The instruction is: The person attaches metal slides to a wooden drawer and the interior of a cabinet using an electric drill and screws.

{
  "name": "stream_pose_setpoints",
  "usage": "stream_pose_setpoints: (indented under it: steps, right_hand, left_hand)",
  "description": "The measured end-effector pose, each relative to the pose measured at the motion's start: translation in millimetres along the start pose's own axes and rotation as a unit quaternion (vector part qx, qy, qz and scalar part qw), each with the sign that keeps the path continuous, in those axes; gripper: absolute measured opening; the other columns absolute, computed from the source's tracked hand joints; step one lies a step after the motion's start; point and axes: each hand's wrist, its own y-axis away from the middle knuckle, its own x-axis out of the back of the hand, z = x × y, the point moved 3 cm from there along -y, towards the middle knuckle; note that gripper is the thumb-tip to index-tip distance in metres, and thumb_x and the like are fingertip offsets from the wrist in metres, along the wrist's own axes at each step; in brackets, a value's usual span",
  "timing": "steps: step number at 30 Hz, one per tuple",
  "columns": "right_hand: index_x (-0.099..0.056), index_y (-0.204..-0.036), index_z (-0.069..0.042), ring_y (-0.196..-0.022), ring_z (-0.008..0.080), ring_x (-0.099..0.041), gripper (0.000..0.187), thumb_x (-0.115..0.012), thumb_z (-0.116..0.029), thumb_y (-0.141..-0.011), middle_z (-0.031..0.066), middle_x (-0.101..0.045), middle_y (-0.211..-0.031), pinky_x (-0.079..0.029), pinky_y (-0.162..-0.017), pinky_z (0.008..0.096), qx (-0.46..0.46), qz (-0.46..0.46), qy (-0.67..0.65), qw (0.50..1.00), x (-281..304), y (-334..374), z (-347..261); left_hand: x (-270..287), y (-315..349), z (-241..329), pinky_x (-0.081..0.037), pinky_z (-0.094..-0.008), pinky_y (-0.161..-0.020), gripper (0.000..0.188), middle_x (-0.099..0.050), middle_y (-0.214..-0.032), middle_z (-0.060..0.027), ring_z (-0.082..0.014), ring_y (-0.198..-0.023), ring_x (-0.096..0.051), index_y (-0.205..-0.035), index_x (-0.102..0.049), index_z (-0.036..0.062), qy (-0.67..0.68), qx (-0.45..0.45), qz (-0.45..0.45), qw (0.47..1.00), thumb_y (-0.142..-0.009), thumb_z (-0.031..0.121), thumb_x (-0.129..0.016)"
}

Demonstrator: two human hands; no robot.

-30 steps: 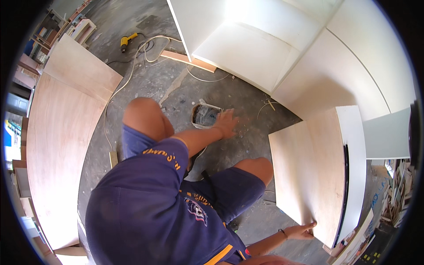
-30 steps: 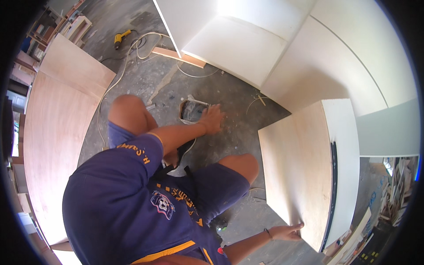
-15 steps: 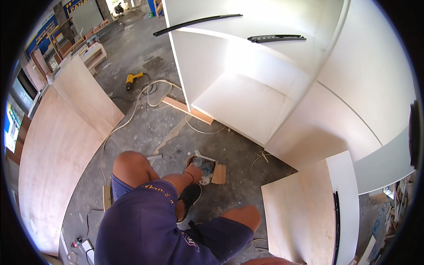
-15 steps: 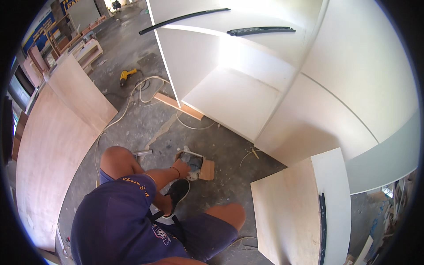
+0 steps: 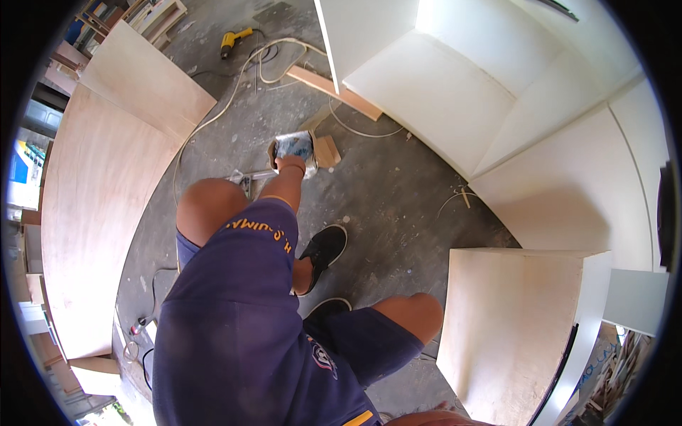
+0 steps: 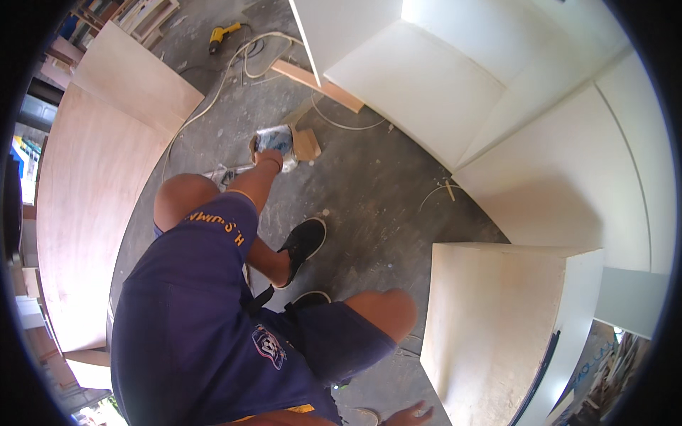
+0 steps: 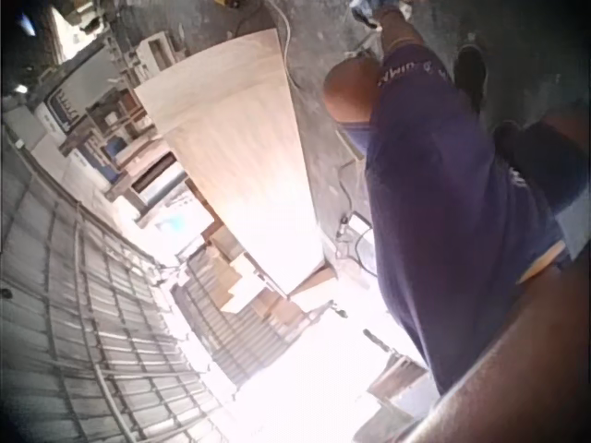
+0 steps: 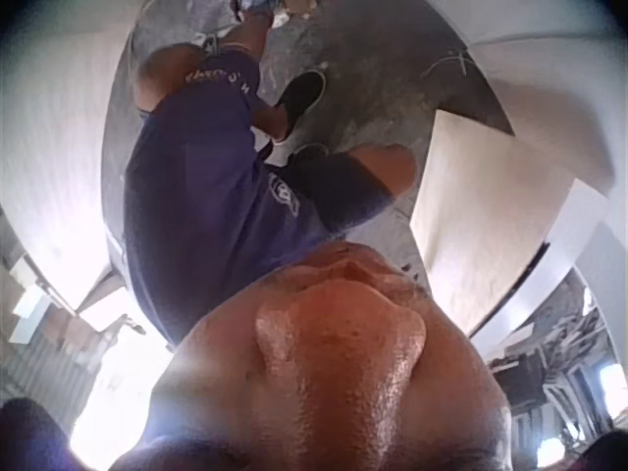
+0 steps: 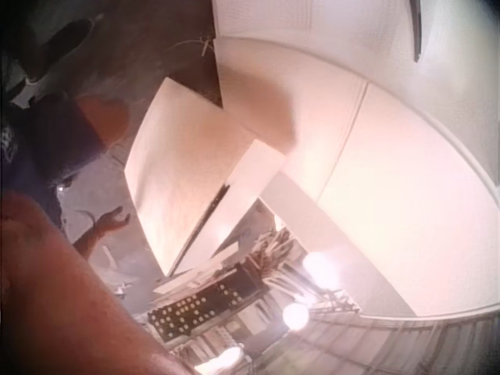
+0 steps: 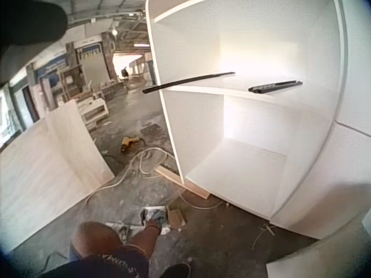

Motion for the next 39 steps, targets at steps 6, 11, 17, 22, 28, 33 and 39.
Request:
stream_pose_setpoints:
  steps: [6, 11, 17, 22, 28, 33, 39]
  right_hand:
    - [-0.052, -0.111, 0.008, -0.104, 0.0328, -0.054, 0.050, -0.063, -0.033, -0.084, 0.0237, -0.053, -0.116, -0.044, -0.090, 0.0417, -0.005, -0.094, 0.015, 0.995, -26.5, 31.0, 3.0]
    - [-0.053, -0.110, 0.007, -0.103, 0.0314, -0.054, 0.047, -0.063, -0.032, -0.084, 0.0225, -0.054, -0.115, -0.044, -0.090, 0.0407, 0.007, -0.148, 0.007, 0.989, -48.8, 33.2, -3.6]
    - [-0.054, -0.109, 0.006, -0.103, 0.0298, -0.055, 0.044, -0.062, -0.030, -0.084, 0.0210, -0.055, -0.114, -0.044, -0.090, 0.0395, 0.009, -0.205, 0.002, 0.979, -70.0, 36.4, -16.7]
    - [-0.055, -0.108, 0.005, -0.103, 0.0285, -0.056, 0.042, -0.061, -0.029, -0.084, 0.0198, -0.056, -0.113, -0.044, -0.090, 0.0384, 0.015, -0.239, 0.008, 0.971, -83.0, 41.5, -17.6]
    - [-0.057, -0.107, 0.004, -0.102, 0.0268, -0.056, 0.039, -0.060, -0.027, -0.084, 0.0184, -0.058, -0.111, -0.044, -0.090, 0.0372, 0.042, -0.328, 0.037, 0.943, -103.1, 47.6, -30.7]
    - [-0.058, -0.106, 0.004, -0.102, 0.0255, -0.057, 0.037, -0.060, -0.026, -0.084, 0.0172, -0.059, -0.110, -0.044, -0.090, 0.0362, 0.026, -0.400, 0.085, 0.912, -107.8, 57.1, -34.2]
    - [-0.059, -0.105, 0.003, -0.102, 0.0239, -0.058, 0.034, -0.059, -0.024, -0.084, 0.0158, -0.060, -0.109, -0.044, -0.090, 0.0350, 0.003, -0.528, 0.123, 0.840, -112.4, 69.0, -34.0]
  left_hand:
    - [52.3, -21.4, -16.2, -0.046, -0.0393, -0.090, 0.045, -0.062, -0.113, -0.0150, -0.0320, -0.110, -0.056, -0.111, -0.063, 0.0075, 0.002, -0.173, -0.069, 0.982, -0.076, 0.036, -0.064]
    - [147.3, -39.4, -109.8, -0.044, -0.0393, -0.093, 0.052, -0.059, -0.116, -0.0179, -0.0310, -0.111, -0.056, -0.115, -0.060, 0.0038, -0.018, -0.133, 0.018, 0.991, -0.077, 0.040, -0.061]
    - [223.3, 7.1, -223.2, -0.046, -0.0397, -0.088, 0.049, -0.064, -0.106, -0.0178, -0.0309, -0.104, -0.059, -0.117, -0.058, 0.0061, -0.136, -0.036, 0.047, 0.989, -0.078, 0.036, -0.055]
    - [256.9, 82.9, -189.6, -0.048, -0.0398, -0.083, 0.048, -0.064, -0.103, -0.0169, -0.0324, -0.099, -0.060, -0.107, -0.061, 0.0050, -0.048, -0.076, 0.182, 0.979, -0.079, 0.044, -0.056]
    - [339.1, 56.0, -197.3, -0.050, -0.0401, -0.075, 0.065, -0.062, -0.107, -0.0143, -0.0268, -0.089, -0.064, -0.122, -0.052, 0.0127, 0.184, -0.165, 0.286, 0.926, -0.080, 0.062, -0.049]
    - [439.0, 74.4, -108.0, -0.047, -0.0411, -0.076, 0.086, -0.059, -0.111, -0.0073, -0.0199, -0.088, -0.060, -0.129, -0.043, 0.0062, 0.640, -0.200, 0.158, 0.725, -0.076, 0.075, -0.044]
    - [491.7, 42.7, -64.2, -0.049, -0.0348, -0.071, 0.060, -0.061, -0.091, -0.0049, -0.0156, -0.075, -0.059, -0.102, -0.056, 0.0021, 0.729, -0.286, 0.074, 0.618, -0.081, 0.057, -0.057]
